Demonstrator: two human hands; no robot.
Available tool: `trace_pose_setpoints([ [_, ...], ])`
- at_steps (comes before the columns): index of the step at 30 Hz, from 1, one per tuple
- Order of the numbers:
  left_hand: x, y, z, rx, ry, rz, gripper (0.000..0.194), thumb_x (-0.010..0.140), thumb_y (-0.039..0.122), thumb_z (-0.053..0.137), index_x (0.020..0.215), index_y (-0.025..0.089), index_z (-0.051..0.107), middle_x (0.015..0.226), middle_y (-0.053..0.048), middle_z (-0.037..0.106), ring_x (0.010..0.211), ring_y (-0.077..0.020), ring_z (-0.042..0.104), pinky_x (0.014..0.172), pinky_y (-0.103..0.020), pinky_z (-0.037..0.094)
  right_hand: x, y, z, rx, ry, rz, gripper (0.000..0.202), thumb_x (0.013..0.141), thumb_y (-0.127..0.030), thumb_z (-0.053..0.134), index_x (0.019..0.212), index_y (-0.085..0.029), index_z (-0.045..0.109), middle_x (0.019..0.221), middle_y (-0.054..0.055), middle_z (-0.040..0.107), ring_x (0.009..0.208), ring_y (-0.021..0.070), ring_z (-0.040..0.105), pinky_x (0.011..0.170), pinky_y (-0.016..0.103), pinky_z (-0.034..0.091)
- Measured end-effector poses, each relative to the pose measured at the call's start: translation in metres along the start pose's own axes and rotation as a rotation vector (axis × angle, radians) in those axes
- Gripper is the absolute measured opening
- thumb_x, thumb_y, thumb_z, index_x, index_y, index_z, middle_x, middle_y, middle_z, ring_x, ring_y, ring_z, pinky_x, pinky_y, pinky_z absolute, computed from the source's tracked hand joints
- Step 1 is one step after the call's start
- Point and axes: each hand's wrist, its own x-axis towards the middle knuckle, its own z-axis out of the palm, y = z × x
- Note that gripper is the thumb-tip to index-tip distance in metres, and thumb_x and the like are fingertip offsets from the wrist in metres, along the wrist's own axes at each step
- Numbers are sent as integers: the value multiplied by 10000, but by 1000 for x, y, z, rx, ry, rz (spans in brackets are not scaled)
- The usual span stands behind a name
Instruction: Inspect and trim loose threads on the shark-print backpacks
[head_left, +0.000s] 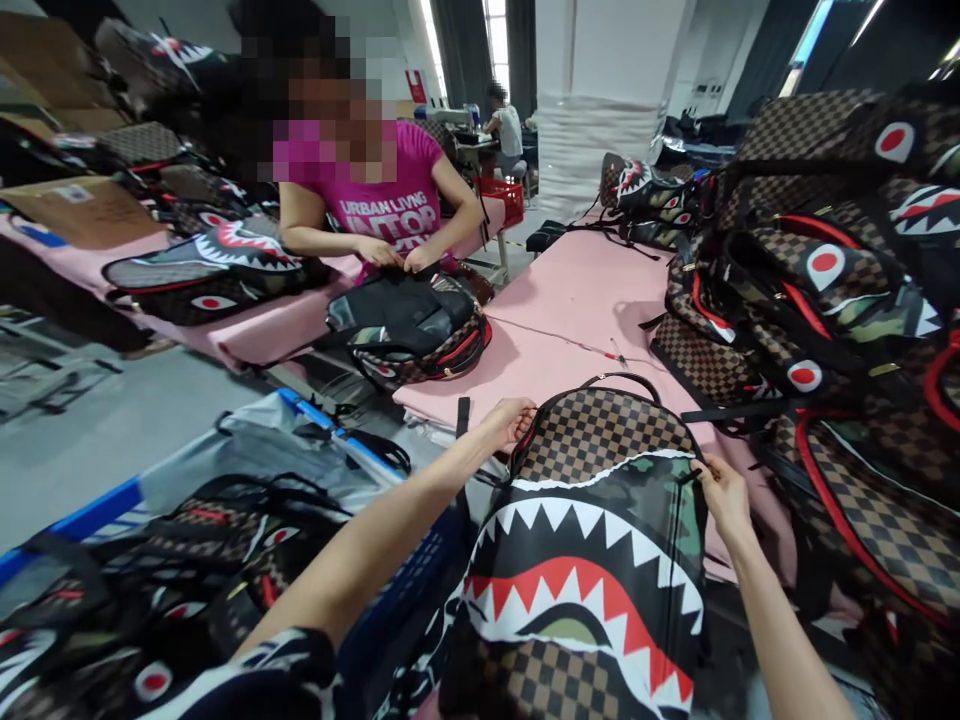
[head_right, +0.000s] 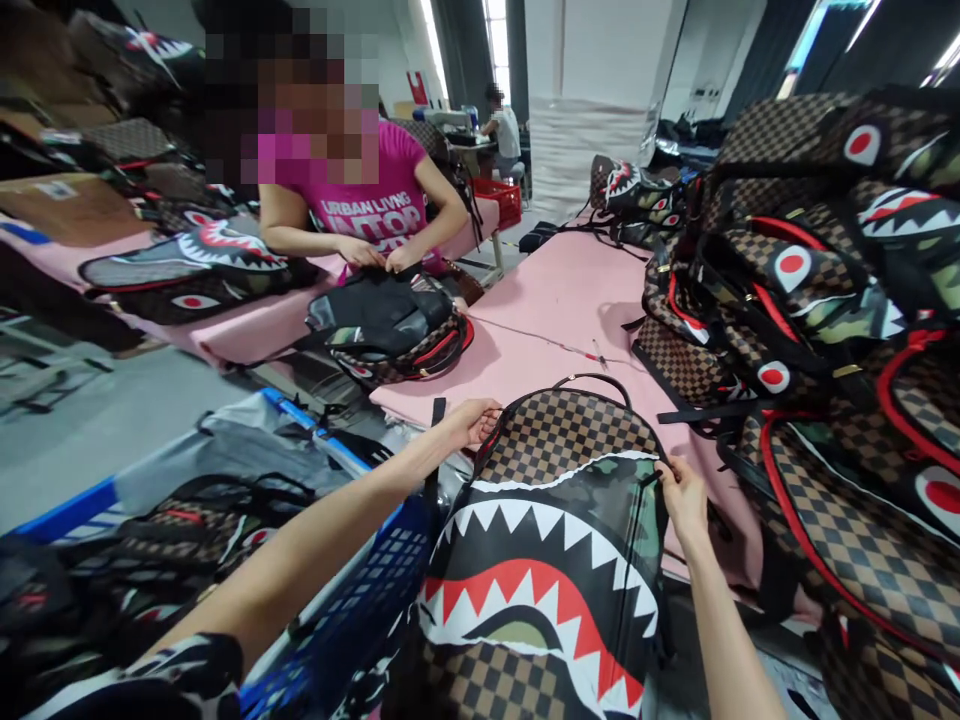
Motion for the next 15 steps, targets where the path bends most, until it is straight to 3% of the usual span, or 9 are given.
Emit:
trace_pose_setpoints([
  [4,-19,-35,-13,-135,27,86,268,761,290,513,541,147,461,456,38,422,386,-48,367,417,-158,292,-2,-11,0,-94,25,6,448,732,-464,477,955,-116,650,819,100,684,682,208,591,625,292,437],
  [11,-21,-35,-29,-228,-29,164,369,755,296,449,454,198,259,404,63,267,370,-59,265,416,-196,261,-8,-38,-1,-333,67,-5,491,720,-476,440,944,-107,675,701,105,670,631,231,572,599,319,412],
  [15,-31,-63,-39,-135,-28,254,320,756,368,493,519,162,429,503,27,427,467,-73,368,486,-195,312,-7,-45,2,-415,67,-1,504,740,-469,406,978,-109,667,706,108,665,628,238,569,580,315,398],
])
